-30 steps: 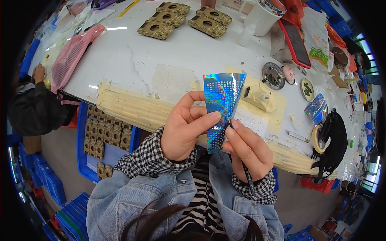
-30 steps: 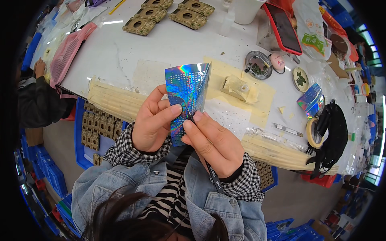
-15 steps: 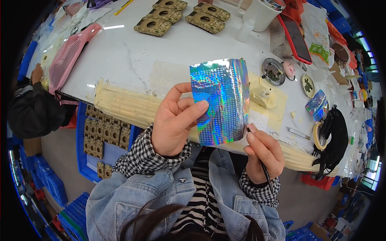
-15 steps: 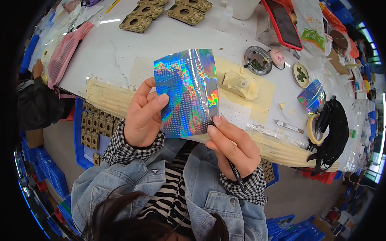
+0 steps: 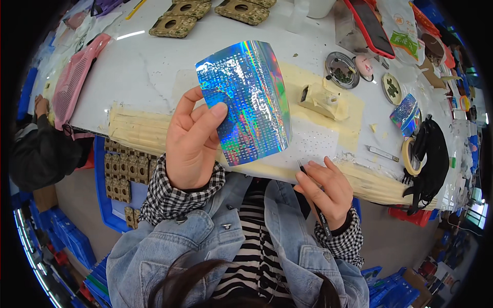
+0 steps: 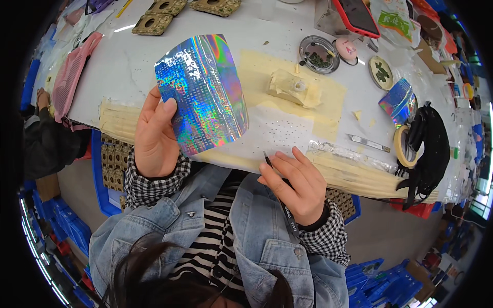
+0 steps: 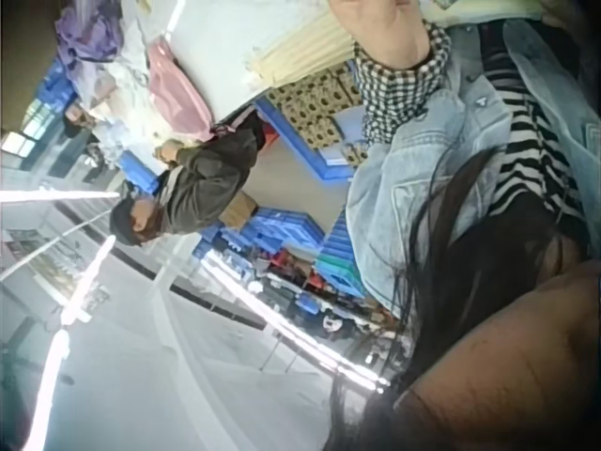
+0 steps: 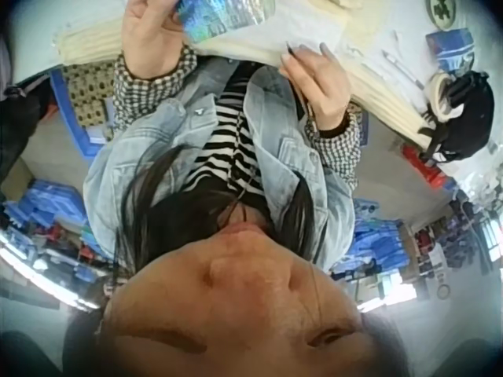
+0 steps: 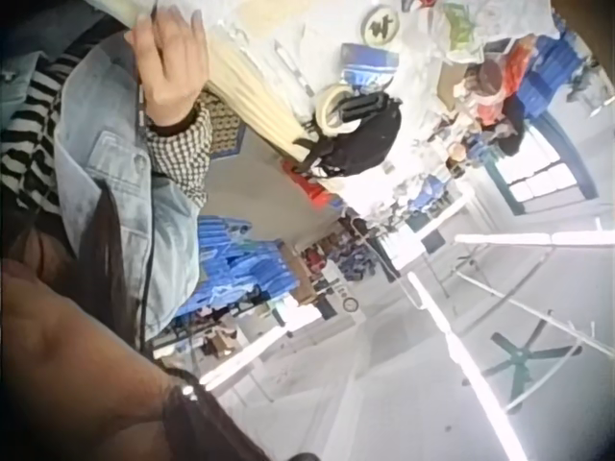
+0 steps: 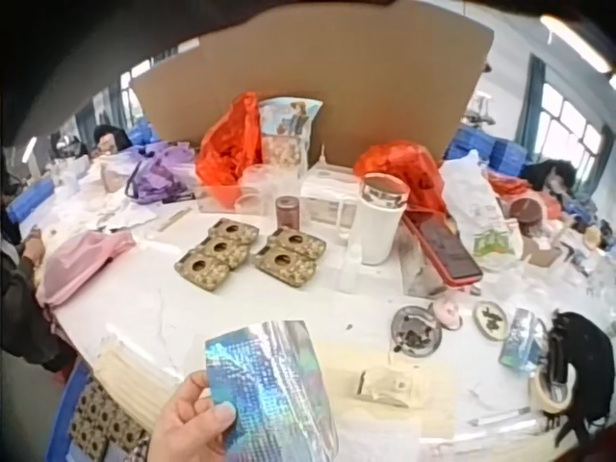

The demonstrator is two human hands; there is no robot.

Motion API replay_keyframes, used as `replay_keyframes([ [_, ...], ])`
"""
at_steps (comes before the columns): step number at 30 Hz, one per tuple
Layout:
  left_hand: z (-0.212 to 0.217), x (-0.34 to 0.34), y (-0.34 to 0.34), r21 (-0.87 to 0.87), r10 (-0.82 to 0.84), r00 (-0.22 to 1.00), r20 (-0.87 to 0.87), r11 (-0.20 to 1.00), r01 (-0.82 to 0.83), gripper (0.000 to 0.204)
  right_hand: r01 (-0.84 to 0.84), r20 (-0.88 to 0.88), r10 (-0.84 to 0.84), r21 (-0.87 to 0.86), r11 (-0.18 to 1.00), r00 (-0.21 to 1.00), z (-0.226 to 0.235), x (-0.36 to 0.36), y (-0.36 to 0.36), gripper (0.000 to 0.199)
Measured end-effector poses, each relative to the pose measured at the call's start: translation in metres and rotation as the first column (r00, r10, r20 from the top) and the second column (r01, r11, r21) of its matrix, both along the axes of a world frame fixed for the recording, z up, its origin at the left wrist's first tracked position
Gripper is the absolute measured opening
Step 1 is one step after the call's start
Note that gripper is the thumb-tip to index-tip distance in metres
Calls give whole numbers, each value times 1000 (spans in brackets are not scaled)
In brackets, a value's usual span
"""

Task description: Applying small stickers from a holographic sheet onto toy components using a precision tool.

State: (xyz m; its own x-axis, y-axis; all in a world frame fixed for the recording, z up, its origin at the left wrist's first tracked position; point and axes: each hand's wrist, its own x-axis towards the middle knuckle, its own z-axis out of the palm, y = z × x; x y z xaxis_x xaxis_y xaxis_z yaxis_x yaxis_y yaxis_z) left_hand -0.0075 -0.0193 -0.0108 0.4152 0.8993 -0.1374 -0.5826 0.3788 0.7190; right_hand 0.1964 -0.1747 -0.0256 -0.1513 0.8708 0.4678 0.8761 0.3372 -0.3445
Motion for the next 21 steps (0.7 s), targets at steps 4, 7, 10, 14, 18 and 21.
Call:
replay_keyframes([
  [4, 0, 0, -1, 0, 15, 1000, -13, 1000, -15, 36, 0, 51, 0, 1, 1000, 999, -3, -2, 6, 32],
  [7, 0, 0, -1, 2, 21, 1000, -23, 1000, -21, 37, -43, 73, 46, -32, 999, 996, -1, -3, 8, 30],
  [10, 1, 0, 0, 0, 14, 1000, -19, 1000, -14, 37, -68, 87, 75, -79, 995, 993, 2, -3, 9, 30],
  [14, 1, 1, -1, -5, 13, 1000, -20, 1000, -13, 37, -87, 130, 101, -105, 991, 986, 1, -3, 11, 28],
  [18, 2, 2, 0, -3, 2, 1000, -15, 1000, -2, 37, -104, 153, 133, -187, 977, 979, 15, -3, 13, 25],
  [21, 3, 0, -1, -3, 8, 1000, -25, 1000, -8, 37, -116, 96, 137, -203, 972, 986, 16, -2, 15, 26],
])
